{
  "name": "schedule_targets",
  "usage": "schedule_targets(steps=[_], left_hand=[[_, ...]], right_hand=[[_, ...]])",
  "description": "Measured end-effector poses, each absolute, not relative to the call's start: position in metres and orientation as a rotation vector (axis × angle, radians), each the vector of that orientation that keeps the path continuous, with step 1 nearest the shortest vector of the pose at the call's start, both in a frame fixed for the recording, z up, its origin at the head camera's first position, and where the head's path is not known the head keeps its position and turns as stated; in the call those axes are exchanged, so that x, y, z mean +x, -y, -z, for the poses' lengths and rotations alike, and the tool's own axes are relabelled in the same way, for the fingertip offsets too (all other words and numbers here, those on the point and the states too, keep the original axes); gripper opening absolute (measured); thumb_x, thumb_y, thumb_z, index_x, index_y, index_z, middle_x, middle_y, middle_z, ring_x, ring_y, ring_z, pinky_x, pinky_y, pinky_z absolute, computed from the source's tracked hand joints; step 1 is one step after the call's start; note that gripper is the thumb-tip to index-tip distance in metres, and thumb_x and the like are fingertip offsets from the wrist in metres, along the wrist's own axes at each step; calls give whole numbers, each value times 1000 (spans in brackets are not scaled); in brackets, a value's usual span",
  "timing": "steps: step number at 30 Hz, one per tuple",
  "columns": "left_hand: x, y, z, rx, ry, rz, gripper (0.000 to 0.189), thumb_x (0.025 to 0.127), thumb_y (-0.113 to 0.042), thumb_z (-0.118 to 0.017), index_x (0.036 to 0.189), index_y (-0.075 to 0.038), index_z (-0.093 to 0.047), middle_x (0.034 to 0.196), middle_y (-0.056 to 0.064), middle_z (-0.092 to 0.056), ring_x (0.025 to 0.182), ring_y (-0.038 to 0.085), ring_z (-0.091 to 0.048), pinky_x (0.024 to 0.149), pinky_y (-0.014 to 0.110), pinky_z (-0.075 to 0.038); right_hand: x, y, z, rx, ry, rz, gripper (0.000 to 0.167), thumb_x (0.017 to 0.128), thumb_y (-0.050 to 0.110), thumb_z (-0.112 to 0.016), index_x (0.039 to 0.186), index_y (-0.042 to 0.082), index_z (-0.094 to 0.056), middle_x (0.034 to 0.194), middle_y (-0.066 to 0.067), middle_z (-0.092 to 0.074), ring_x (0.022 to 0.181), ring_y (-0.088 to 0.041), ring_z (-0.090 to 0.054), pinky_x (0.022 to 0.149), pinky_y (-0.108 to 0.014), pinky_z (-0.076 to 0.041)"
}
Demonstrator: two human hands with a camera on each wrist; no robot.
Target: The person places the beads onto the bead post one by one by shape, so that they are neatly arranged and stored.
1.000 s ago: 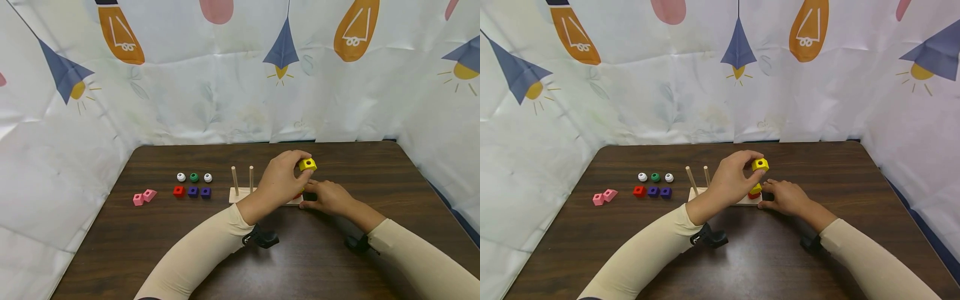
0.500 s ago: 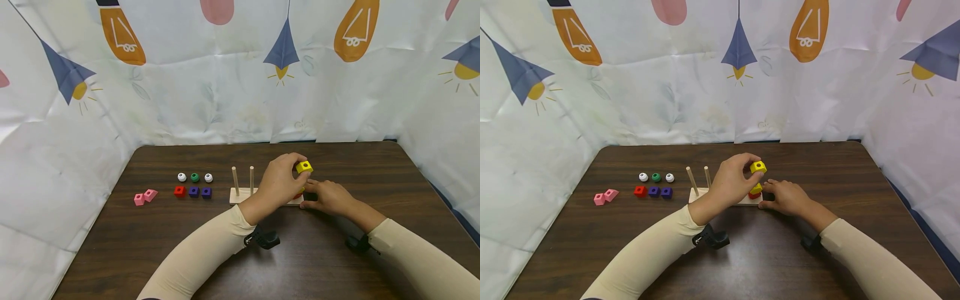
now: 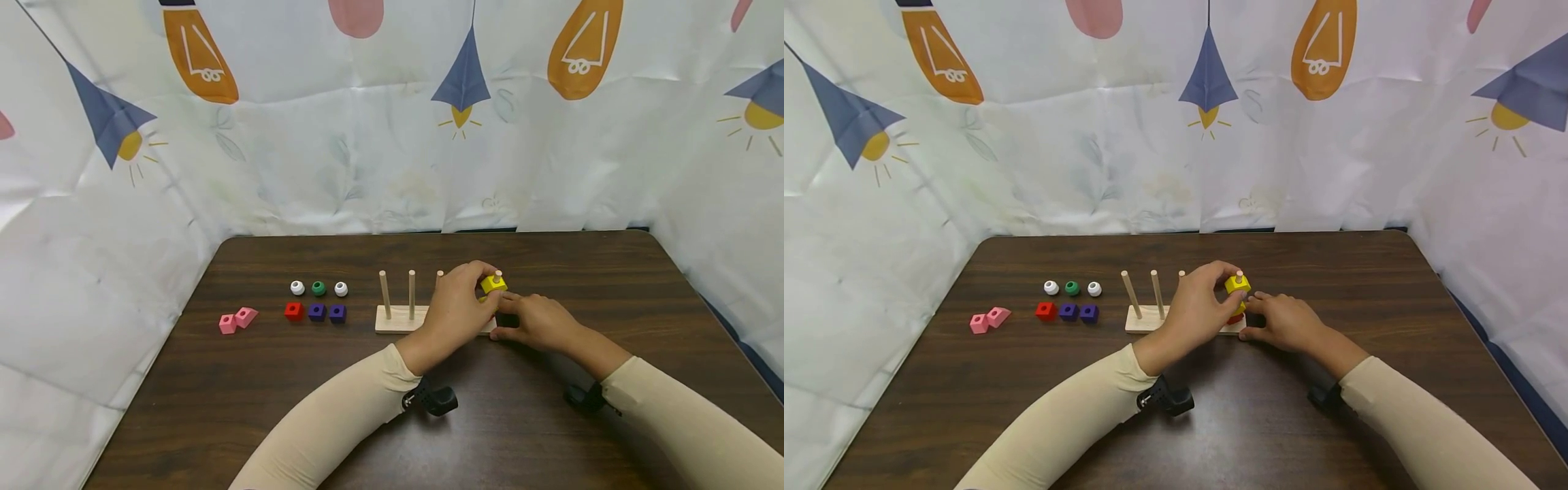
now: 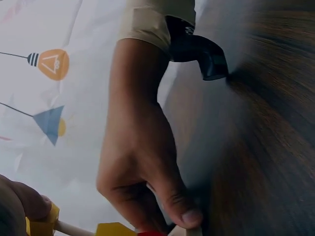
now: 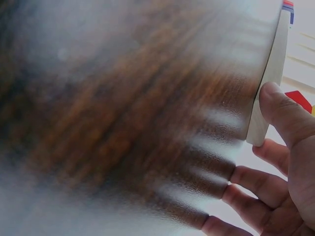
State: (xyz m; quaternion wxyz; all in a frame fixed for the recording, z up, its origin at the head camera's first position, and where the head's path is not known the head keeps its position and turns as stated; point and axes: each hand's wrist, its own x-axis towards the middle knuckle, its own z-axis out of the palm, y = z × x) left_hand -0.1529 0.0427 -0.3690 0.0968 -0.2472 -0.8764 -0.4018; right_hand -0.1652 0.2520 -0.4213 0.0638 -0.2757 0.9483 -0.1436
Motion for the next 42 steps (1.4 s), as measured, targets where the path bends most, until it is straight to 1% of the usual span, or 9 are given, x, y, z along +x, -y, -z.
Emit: schedule_targets(steps=[3,7,12,17,21,28,32,36,42], left_hand=[[-153,-43,374,-721,2589,1221,33,93,-17,-77,123,-12,-65,108,0,-69,96,16,-67,77,17,-49],[-152,-43,378,-680,2604,1289,50,93,-16,-77,137,-12,-54,108,-1,-71,95,17,-69,77,21,-51],[-151,-43,384,-635,2593,1343,65,91,-14,-79,144,-10,-43,106,-1,-73,92,16,-70,79,24,-53],[-150,-44,388,-588,2599,1363,61,90,-14,-80,140,-10,-46,106,0,-74,90,15,-69,81,26,-53],[-149,-43,393,-526,2651,1409,45,91,-18,-80,128,-9,-56,106,2,-73,90,12,-67,79,23,-52],[-149,-44,398,-521,2649,1411,33,92,-21,-80,115,-9,-60,99,0,-69,85,13,-64,74,21,-49],[-148,-42,399,-516,2661,1424,41,91,-21,-81,124,-9,-59,111,3,-72,92,13,-69,78,20,-52],[-144,-38,400,-557,2700,1371,61,91,-23,-81,141,-5,-50,130,7,-68,107,17,-69,85,28,-55],[-134,-27,400,-620,2780,1187,76,89,-28,-82,149,-2,-42,135,10,-64,118,24,-63,94,40,-53]], right_hand=[[-165,-252,421,-827,-2861,439,63,90,49,-76,139,12,-65,143,-17,-59,81,-26,-71,67,-50,-58],[-165,-252,421,-799,-2848,443,66,90,50,-76,142,11,-63,144,-22,-56,70,-18,-66,64,-47,-57],[-166,-251,421,-793,-2854,431,64,89,49,-77,139,10,-65,143,-24,-56,75,-23,-70,67,-51,-58],[-166,-251,422,-792,-2862,418,63,89,49,-77,137,10,-66,141,-26,-57,85,-33,-72,72,-55,-58],[-165,-250,421,-786,-2864,413,63,89,49,-77,136,9,-67,140,-30,-56,91,-40,-72,73,-57,-57],[-165,-250,420,-794,-2871,422,62,89,47,-78,135,8,-67,139,-31,-56,93,-42,-71,73,-57,-57],[-165,-250,420,-795,-2861,424,61,89,48,-78,134,7,-68,139,-31,-56,88,-38,-72,71,-56,-58],[-165,-250,421,-804,-2861,420,59,90,47,-77,133,7,-69,139,-31,-55,86,-37,-73,73,-57,-58],[-164,-250,421,-820,-2870,425,56,89,45,-78,130,7,-70,139,-30,-56,93,-40,-72,78,-59,-57]])
